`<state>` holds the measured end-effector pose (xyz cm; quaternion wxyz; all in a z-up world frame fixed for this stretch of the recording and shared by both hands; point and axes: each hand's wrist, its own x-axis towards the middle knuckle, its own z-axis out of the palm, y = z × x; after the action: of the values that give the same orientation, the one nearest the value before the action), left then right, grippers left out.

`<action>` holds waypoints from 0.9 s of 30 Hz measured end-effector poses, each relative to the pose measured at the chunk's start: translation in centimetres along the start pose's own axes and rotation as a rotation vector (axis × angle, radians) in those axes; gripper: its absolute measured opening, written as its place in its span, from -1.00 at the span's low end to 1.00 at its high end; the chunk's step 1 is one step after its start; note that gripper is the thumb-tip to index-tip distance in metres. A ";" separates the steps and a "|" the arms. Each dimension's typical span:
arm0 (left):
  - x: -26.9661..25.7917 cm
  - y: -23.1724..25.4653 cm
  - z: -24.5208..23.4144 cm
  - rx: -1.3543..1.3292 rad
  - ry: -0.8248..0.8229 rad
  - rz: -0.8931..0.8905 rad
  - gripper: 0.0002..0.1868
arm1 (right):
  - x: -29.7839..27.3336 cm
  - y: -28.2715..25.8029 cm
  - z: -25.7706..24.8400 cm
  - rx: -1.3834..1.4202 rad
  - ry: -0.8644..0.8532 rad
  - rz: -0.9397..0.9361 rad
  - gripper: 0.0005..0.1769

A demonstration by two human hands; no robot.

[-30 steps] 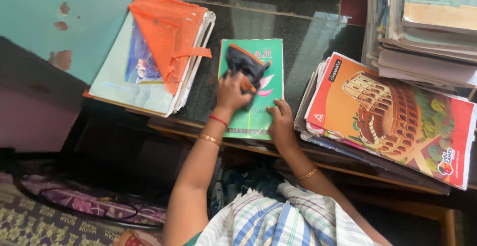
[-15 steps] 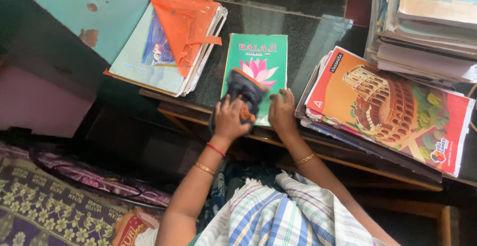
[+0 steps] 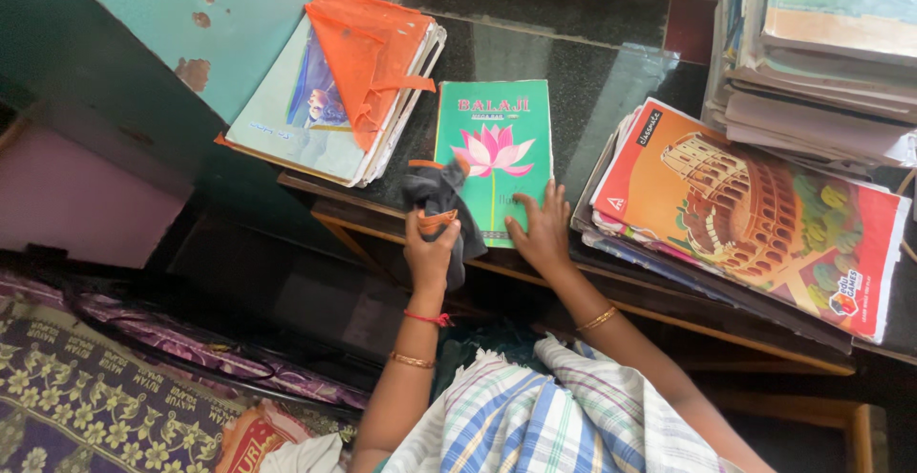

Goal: The person wipes various notebooks and a textbook using a cloth, moving them between stacks on a desk one by one.

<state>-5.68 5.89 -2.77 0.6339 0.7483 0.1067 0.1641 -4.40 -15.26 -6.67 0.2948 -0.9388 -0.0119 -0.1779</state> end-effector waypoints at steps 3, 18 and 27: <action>1.4 -0.2 -0.5 -0.184 -0.096 -0.050 -0.47 | -0.3 0.1 -0.1 0.090 0.023 0.043 -0.47; -0.9 8.7 -9.0 -0.559 -0.149 0.090 -0.62 | 2.0 -6.0 -7.1 1.406 -0.059 0.421 -0.33; -0.6 8.0 -12.9 -0.463 0.122 0.083 -0.59 | 14.4 -6.4 -1.7 1.318 0.113 0.257 -0.32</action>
<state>-11.53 16.03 6.83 0.7735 0.5755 0.0737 0.2549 7.68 -12.09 3.05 0.8249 -0.5461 0.0092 -0.1457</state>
